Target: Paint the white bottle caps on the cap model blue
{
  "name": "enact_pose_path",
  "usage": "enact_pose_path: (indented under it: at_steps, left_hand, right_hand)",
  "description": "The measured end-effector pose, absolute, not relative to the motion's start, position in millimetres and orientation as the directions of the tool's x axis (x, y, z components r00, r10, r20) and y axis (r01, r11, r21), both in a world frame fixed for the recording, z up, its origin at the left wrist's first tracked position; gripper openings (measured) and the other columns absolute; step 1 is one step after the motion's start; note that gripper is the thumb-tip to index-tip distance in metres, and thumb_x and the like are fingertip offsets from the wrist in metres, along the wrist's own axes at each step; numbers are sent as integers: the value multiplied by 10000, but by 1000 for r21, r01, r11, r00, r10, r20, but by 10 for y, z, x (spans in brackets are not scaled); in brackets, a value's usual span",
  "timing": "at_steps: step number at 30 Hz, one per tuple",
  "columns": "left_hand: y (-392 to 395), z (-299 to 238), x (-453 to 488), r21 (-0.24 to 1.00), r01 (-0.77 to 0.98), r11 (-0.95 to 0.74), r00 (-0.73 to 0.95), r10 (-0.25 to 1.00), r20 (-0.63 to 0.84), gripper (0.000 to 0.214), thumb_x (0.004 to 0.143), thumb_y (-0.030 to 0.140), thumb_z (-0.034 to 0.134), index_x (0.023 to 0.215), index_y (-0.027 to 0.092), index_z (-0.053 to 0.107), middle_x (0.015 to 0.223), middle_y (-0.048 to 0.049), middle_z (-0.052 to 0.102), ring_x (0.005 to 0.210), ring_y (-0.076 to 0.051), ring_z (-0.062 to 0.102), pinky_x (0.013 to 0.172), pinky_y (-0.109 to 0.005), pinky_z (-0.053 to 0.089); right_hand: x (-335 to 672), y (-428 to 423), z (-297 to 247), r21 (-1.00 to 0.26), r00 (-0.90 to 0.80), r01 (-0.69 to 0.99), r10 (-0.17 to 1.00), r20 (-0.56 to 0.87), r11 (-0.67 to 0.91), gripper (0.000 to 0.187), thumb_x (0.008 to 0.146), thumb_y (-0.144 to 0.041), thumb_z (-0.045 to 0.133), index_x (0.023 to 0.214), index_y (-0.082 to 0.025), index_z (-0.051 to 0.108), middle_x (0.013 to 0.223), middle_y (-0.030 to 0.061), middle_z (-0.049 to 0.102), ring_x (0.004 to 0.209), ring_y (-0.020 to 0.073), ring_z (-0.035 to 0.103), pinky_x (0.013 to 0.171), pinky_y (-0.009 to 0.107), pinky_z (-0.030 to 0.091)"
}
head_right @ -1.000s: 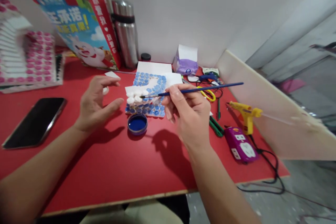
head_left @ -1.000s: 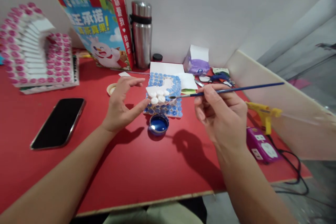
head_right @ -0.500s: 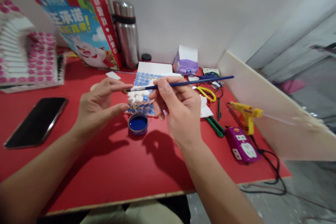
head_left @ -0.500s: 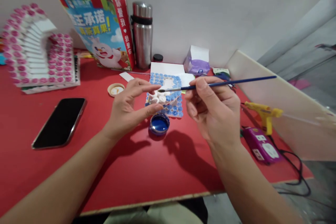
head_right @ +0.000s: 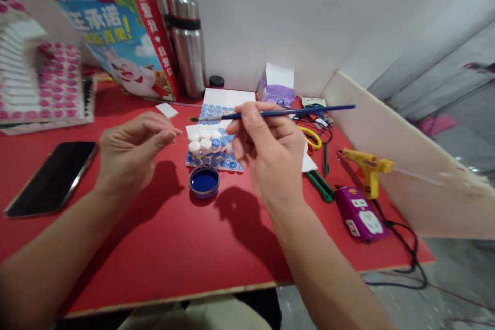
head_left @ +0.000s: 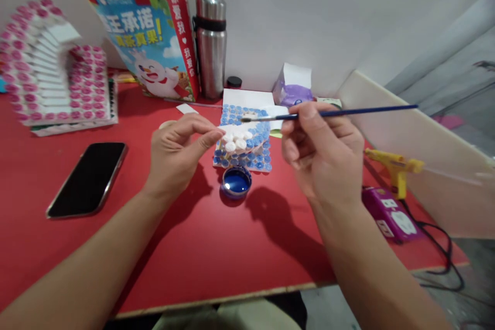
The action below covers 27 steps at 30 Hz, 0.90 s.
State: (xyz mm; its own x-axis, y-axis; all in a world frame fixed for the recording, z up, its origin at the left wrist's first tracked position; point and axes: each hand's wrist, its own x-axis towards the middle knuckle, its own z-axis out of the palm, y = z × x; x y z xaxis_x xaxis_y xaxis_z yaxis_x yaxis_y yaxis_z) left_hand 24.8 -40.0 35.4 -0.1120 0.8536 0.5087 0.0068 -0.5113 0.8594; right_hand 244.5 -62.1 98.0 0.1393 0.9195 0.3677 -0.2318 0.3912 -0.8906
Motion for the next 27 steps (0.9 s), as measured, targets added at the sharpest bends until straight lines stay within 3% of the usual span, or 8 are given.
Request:
enact_pose_path:
  at_steps: [8, 13, 15, 20, 22, 23, 25, 27]
  left_hand:
    - [58, 57, -250, 879, -28, -476, -406, 809, 425, 379, 870, 573, 962, 933, 267, 748, 763, 98, 734, 737, -136, 681, 783, -435, 486]
    - [283, -225, -596, 880, 230, -416, -524, 709, 472, 377, 1087, 568, 749, 972, 218, 669, 740, 92, 758, 930, -202, 821, 798, -447, 433]
    - [233, -213, -586, 872, 303, -385, -539, 685, 490, 389, 1081, 553, 770, 923, 217, 655, 672, 90, 713, 836, -184, 800, 768, -427, 425]
    - [-13, -80, -276, 877, 372, -305, -338, 835, 434, 535, 1102, 618, 722, 734, 240, 636, 534, 50, 509, 651, -173, 660, 671, -401, 451]
    - [-43, -97, -168, 846, 409, -342, -303, 823, 480, 411, 1120, 515, 702, 815, 241, 675, 717, 16, 693, 758, -195, 703, 736, -419, 564]
    - [-36, -126, -133, 842, 378, -385, -240, 837, 491, 216, 1071, 446, 745, 987, 248, 726, 946, -14, 802, 877, -216, 749, 755, -414, 612]
    - [0, -205, -103, 850, 286, -442, -200, 840, 504, 484, 918, 357, 820, 1380, 294, 688, 1280, -64, 804, 991, -239, 769, 714, -386, 642]
    - [27, -272, -102, 839, 328, -434, -181, 843, 507, 654, 884, 315, 842, 1509, 307, 651, 1382, -91, 784, 1098, -249, 768, 879, -428, 690]
  right_hand:
    - [2891, -220, 916, -831, 334, -206, 835, 437, 517, 191, 974, -369, 924, 878, -246, 814, 751, -4, 751, 457, 85, 534, 376, 299, 295]
    - [2980, -174, 686, -847, 320, -251, 866, 385, 469, 248, 943, -395, 950, 804, -257, 799, 651, -30, 722, 389, 69, 496, 340, 274, 272]
    - [2941, -234, 637, -872, 289, -246, 891, 350, 422, 319, 931, -445, 980, 775, -260, 772, 609, -43, 707, 365, 69, 473, 324, 263, 256]
    - [2787, -406, 649, -922, 151, -192, 938, 311, 336, 446, 792, -512, 1097, 713, -250, 745, 545, -51, 683, 363, 79, 510, 322, 238, 299]
    - [2741, -451, 659, -940, 107, -156, 951, 289, 303, 466, 764, -573, 1107, 748, -243, 779, 529, -48, 683, 355, 78, 495, 322, 239, 314]
    - [2723, -467, 658, -947, 89, -142, 957, 278, 288, 479, 752, -600, 1108, 764, -240, 792, 531, -44, 692, 354, 77, 491, 324, 240, 322]
    - [2698, -491, 646, -955, 58, -122, 963, 264, 269, 497, 750, -632, 1102, 778, -238, 800, 546, -34, 715, 361, 77, 492, 335, 243, 340]
    - [2679, -513, 628, -960, 31, -93, 964, 262, 264, 485, 781, -635, 1082, 788, -234, 809, 556, -29, 724, 368, 76, 488, 350, 247, 351]
